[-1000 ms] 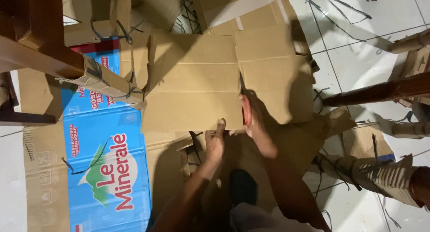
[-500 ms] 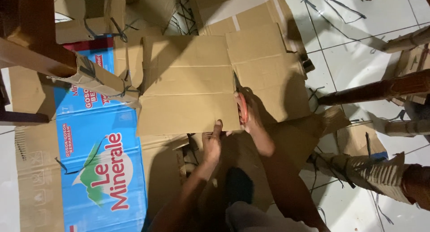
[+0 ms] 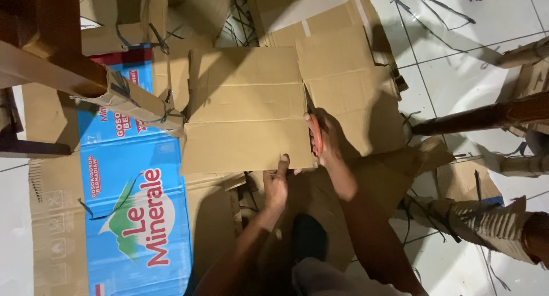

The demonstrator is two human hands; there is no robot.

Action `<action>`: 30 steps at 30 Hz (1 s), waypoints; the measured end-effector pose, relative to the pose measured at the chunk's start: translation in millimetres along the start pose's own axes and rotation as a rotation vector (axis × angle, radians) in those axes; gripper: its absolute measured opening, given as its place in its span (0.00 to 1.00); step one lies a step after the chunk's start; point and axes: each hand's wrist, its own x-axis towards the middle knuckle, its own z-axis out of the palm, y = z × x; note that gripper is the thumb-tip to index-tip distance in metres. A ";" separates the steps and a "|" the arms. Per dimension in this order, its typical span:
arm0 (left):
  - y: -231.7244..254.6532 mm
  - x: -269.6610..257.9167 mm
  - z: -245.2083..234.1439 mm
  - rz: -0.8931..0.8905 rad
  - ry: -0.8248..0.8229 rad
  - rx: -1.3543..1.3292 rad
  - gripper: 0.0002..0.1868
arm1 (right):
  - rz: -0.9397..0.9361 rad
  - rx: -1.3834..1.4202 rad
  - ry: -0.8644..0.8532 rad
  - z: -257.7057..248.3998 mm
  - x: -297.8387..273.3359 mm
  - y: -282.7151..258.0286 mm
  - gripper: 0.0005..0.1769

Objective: Wrapping a wooden chair leg with cardboard and securing it with wire ties

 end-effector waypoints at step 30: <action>29.1 -24.3 31.9 0.109 -0.010 0.109 0.03 | 0.041 -0.118 -0.056 -15.2 32.8 2.4 0.23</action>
